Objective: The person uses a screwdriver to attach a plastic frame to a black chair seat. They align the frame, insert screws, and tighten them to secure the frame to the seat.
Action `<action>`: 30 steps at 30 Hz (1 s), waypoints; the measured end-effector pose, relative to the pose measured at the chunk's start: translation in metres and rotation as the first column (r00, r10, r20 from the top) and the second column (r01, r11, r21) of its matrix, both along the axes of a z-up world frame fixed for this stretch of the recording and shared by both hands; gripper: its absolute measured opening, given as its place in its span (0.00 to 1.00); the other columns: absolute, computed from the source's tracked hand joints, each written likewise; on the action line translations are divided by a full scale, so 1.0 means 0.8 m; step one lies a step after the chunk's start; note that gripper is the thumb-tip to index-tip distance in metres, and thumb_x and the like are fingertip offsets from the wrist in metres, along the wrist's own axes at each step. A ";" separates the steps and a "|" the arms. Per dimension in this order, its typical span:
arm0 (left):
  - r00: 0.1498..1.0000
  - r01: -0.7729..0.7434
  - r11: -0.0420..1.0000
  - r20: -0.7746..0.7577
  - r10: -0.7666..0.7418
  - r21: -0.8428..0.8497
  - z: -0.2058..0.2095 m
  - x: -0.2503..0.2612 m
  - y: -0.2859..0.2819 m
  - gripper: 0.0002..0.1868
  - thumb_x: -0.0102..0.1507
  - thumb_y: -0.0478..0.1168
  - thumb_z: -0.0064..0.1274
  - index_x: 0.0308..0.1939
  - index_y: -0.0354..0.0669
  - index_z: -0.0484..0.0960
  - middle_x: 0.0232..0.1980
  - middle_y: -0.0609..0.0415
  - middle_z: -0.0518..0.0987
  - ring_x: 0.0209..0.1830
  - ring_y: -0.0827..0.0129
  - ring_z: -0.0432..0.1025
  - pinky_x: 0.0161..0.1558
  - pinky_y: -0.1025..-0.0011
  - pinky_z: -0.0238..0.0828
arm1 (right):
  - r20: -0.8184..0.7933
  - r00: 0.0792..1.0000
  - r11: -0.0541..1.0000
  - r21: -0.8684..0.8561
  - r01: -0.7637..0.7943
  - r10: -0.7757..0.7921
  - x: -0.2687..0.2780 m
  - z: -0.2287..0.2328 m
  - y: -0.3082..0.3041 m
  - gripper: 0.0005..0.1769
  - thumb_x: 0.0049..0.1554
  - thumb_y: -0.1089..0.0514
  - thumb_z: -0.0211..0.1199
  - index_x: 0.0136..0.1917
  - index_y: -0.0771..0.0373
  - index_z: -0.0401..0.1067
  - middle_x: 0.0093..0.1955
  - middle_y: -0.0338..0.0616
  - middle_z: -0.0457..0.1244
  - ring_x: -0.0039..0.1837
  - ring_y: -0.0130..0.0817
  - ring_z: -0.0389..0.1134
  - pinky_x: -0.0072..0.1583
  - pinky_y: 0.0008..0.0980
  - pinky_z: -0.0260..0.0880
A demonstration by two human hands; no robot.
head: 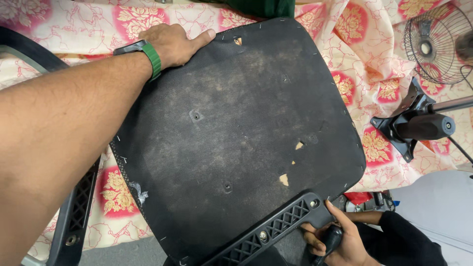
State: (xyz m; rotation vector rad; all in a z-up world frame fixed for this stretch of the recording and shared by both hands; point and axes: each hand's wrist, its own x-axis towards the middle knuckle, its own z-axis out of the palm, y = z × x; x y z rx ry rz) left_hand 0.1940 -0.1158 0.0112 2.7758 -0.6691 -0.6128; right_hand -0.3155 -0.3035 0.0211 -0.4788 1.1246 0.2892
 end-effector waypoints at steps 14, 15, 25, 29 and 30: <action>0.996 0.054 0.999 -0.073 -0.054 -0.002 -0.008 0.012 -0.013 0.55 0.61 0.86 0.24 0.23 0.40 0.85 0.25 0.47 0.79 0.38 0.53 0.79 0.50 0.50 0.74 | -0.122 0.704 0.682 -0.177 -0.709 0.700 -0.067 -0.092 -0.148 0.41 0.61 0.31 0.60 0.58 0.77 0.75 0.37 0.45 0.68 0.40 0.31 0.68 0.44 0.29 0.70; 0.996 0.050 0.999 -0.075 -0.050 -0.004 -0.008 0.013 -0.012 0.55 0.61 0.86 0.24 0.23 0.40 0.85 0.25 0.48 0.79 0.39 0.53 0.79 0.51 0.50 0.74 | -0.282 0.624 0.572 -0.251 -0.781 0.729 -0.064 -0.093 -0.163 0.40 0.58 0.32 0.63 0.57 0.76 0.76 0.38 0.45 0.70 0.42 0.32 0.70 0.46 0.29 0.72; 0.998 0.009 1.000 -0.060 -0.009 0.005 -0.010 0.010 -0.015 0.57 0.61 0.86 0.25 0.49 0.36 0.85 0.51 0.36 0.82 0.57 0.45 0.74 0.63 0.46 0.64 | -0.881 0.419 -0.430 -0.472 -0.769 0.218 0.172 0.050 -0.182 0.51 0.44 0.22 0.64 0.69 0.56 0.70 0.53 0.50 0.71 0.59 0.49 0.72 0.61 0.47 0.69; 0.988 -0.126 0.992 -0.086 0.126 0.001 0.001 -0.001 -0.021 0.55 0.59 0.85 0.30 0.58 0.37 0.80 0.60 0.33 0.76 0.61 0.43 0.71 0.63 0.47 0.65 | -0.876 0.363 -0.546 -0.483 -0.685 0.319 0.238 0.065 -0.141 0.64 0.36 0.21 0.70 0.77 0.53 0.60 0.68 0.52 0.64 0.67 0.52 0.67 0.63 0.51 0.66; 0.979 -0.179 0.984 -0.103 0.178 0.000 0.004 -0.009 -0.024 0.55 0.59 0.84 0.32 0.59 0.37 0.79 0.61 0.33 0.75 0.62 0.42 0.71 0.63 0.48 0.66 | -0.882 0.338 -0.534 -0.469 -0.704 0.329 0.246 0.071 -0.139 0.67 0.35 0.21 0.71 0.79 0.53 0.58 0.70 0.53 0.63 0.68 0.51 0.66 0.64 0.51 0.66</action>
